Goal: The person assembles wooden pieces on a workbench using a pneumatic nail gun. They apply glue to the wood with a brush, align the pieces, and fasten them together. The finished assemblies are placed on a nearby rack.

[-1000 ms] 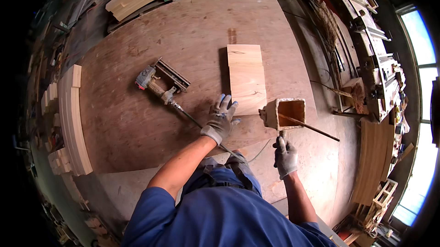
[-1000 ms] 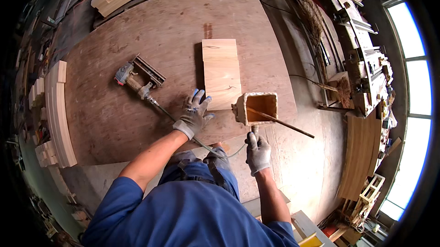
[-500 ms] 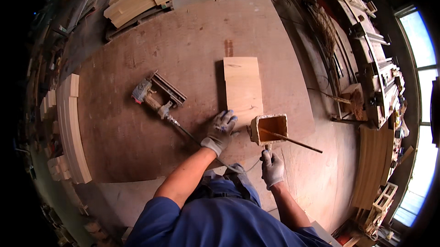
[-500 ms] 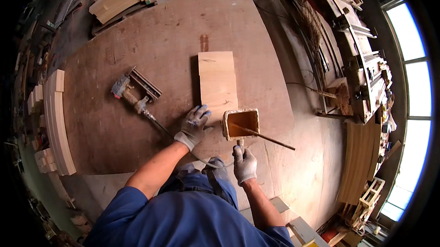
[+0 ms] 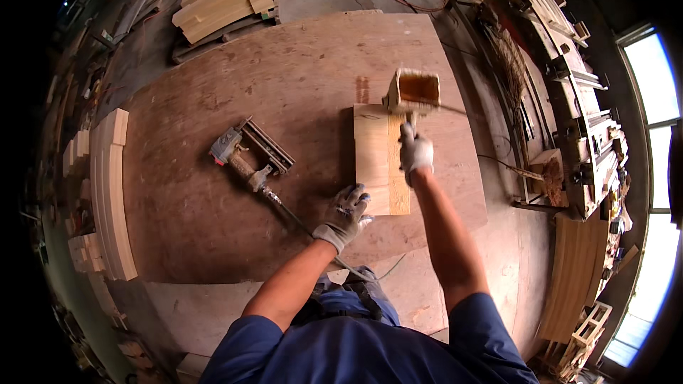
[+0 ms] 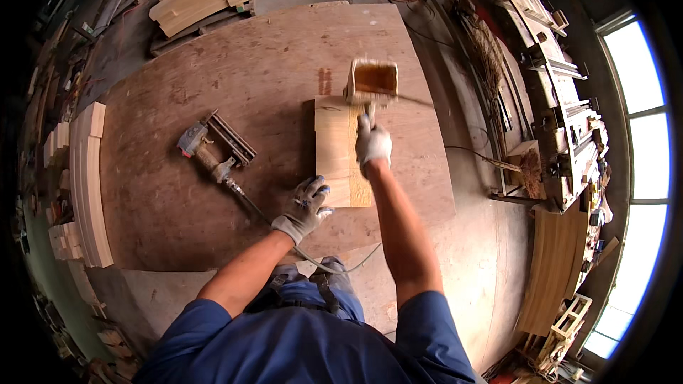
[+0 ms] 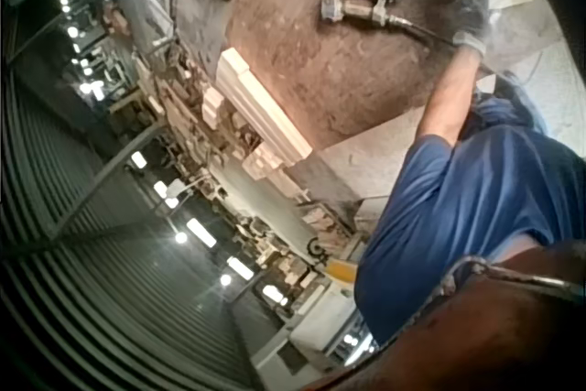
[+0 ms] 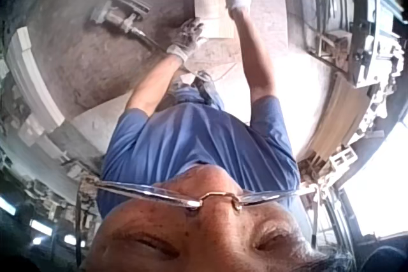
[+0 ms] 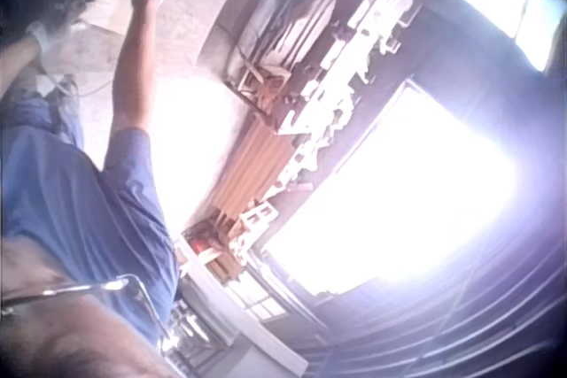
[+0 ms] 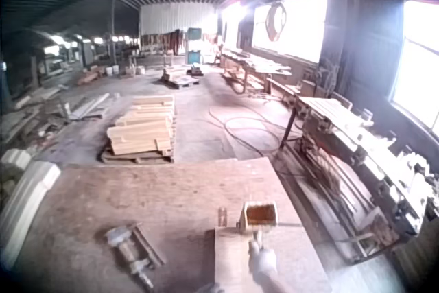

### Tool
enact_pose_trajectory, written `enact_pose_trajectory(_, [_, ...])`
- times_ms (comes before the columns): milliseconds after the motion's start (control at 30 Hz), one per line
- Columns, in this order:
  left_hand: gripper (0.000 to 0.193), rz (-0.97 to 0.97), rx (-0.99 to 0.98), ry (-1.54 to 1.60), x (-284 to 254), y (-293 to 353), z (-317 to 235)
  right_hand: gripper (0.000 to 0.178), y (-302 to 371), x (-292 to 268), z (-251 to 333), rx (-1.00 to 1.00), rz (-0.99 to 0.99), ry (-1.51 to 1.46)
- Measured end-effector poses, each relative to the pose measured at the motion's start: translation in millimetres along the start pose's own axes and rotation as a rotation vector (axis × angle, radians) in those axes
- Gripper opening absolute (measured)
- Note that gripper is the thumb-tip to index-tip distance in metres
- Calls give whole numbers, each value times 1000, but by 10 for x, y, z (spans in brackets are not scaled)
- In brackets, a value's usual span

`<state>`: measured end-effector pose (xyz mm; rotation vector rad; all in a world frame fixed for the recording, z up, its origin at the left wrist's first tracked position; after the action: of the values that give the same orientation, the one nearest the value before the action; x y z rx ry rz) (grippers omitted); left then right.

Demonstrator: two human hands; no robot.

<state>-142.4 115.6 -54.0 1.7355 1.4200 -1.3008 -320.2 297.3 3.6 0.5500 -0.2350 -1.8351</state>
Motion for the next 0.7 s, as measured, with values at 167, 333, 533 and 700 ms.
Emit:
enact_pose_trajectory(167, [58, -16, -2, 25, 15, 11, 43, 52, 383, -263, 439, -51, 50, -187])
enact_pose_trajectory(333, [61, -84, 17, 114, 0, 59, 127, 53, 1458, -921, 39, 2, 152, -271])
enact_pose_trajectory(533, [55, -86, 23, 81, 54, 133, 208, 59, 2201, -1188, -876, 235, 66, -41])
enact_pose_trajectory(700, [58, -55, 8, 70, 11, 131, 194, 49, 2336, -1153, -1122, 345, 42, 28])
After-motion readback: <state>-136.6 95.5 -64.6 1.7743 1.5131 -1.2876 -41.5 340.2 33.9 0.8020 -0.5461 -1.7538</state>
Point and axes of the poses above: each hand's wrist, its own y-axis away from the middle knuckle, its own x-axis out of the palm, z = x × y, the point moved 3 cm from there along -y, towards the middle knuckle, and after that the axes turned 9 degrees about -y, right-handed, at the moved point
